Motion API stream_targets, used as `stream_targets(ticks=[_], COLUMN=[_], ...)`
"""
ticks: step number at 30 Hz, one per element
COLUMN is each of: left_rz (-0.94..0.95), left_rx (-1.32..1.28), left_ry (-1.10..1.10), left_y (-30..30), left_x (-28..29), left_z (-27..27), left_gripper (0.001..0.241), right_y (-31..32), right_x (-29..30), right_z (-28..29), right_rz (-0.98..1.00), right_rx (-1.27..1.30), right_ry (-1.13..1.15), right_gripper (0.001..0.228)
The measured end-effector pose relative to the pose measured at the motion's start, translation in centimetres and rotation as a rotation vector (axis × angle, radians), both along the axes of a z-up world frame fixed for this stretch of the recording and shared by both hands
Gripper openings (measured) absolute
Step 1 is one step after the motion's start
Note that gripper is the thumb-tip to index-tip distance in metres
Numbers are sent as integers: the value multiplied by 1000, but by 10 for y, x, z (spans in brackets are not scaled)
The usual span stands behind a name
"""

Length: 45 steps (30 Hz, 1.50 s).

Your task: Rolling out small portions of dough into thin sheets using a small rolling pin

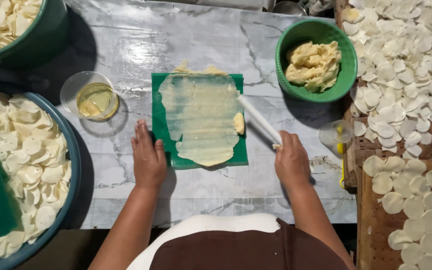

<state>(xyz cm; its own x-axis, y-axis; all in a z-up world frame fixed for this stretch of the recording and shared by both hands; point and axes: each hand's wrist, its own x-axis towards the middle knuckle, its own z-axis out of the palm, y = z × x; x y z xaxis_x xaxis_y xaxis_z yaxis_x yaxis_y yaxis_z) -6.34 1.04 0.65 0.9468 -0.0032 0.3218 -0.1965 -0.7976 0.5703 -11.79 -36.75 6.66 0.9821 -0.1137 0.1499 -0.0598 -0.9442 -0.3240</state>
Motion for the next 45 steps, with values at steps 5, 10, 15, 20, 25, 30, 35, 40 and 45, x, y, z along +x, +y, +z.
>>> stream_targets(ticks=[5, 10, 15, 20, 25, 30, 35, 40, 45], left_rz=[105, -124, -251, -221, -224, -291, -256, -235, -247], left_rx=[76, 119, 372, 408, 444, 347, 379, 378, 395], left_ry=[-104, -31, 190, 292, 290, 274, 313, 315, 309], left_y=[-31, -107, -155, -158, -157, -159, -165, -168, -162], left_x=[16, 56, 102, 114, 121, 95, 116, 130, 106], left_z=[30, 41, 5, 1, 22, 42, 23, 26, 42], left_gripper=[63, 65, 64, 64, 64, 63, 64, 67, 65], right_y=[-4, -6, -6, -11, -24, -4, -6, -12, 2], right_x=[40, 54, 73, 85, 96, 67, 95, 111, 87], right_z=[-23, -44, -37, -45, -43, -41, -55, -68, -53], right_rz=[211, 275, 286, 336, 495, 427, 369, 261, 249], right_rx=[-202, -190, -196, -196, -46, -96, -162, -226, -284], right_ry=[-93, -85, -40, -93, -108, -215, -290, -348, -394], right_gripper=[48, 57, 59, 56, 47, 48, 37, 15, 21])
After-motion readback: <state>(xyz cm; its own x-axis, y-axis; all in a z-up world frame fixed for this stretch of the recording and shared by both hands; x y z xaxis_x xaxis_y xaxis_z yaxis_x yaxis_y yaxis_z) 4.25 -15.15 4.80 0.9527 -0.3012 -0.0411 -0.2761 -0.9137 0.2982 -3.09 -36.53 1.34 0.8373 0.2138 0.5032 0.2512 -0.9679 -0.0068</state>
